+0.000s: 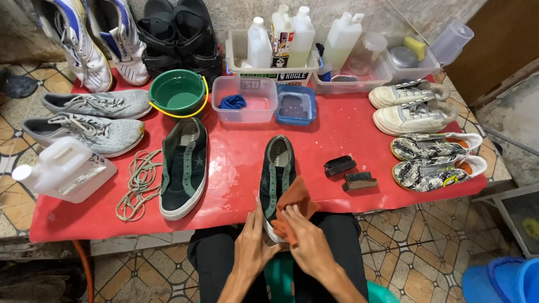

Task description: Cleaning the exterior of a sneaker using a brush and a cloth at a service counter.

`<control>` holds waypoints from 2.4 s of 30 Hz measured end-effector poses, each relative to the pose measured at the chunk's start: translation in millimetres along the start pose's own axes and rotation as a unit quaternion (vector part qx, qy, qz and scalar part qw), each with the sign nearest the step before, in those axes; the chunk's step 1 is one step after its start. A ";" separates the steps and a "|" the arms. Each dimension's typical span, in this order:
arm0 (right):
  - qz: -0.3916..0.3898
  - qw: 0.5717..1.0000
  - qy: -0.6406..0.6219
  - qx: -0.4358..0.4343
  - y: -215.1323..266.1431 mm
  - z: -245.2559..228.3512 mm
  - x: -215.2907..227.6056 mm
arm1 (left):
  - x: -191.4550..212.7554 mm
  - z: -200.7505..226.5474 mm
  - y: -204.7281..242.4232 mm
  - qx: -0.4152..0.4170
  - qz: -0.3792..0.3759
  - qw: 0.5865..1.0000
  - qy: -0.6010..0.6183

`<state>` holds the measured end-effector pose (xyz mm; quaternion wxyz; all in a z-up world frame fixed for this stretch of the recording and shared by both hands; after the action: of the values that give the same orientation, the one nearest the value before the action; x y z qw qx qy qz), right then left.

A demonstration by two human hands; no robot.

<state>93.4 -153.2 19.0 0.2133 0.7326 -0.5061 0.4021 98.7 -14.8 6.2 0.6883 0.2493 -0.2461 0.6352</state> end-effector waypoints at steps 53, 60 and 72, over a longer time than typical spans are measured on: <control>-0.047 0.970 0.193 0.138 -23.4 2.9 -10.5 | -44.5 8.5 -189.0 -0.143 -0.086 0.976 -0.143; -0.114 0.988 -0.101 0.036 -7.1 2.9 36.0 | -23.0 27.4 -168.8 -0.157 -0.052 0.982 -0.089; 0.356 0.907 -0.224 0.025 -59.4 129.6 310.2 | -14.2 23.8 -158.4 -0.124 -0.005 0.992 0.019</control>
<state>247.0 -399.7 198.5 -0.0812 0.5794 -0.7578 0.2888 255.1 -51.9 10.0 0.7217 0.1510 -0.3088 0.6008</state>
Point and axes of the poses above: each hand's wrist, its own y-axis away from the middle knuckle, its own x-axis out of the back of the hand, z = x × y, the point moved 10 cm from there along -y, towards the middle knuckle, and after that the axes turned 7 degrees about x, right-handed, at the moved point
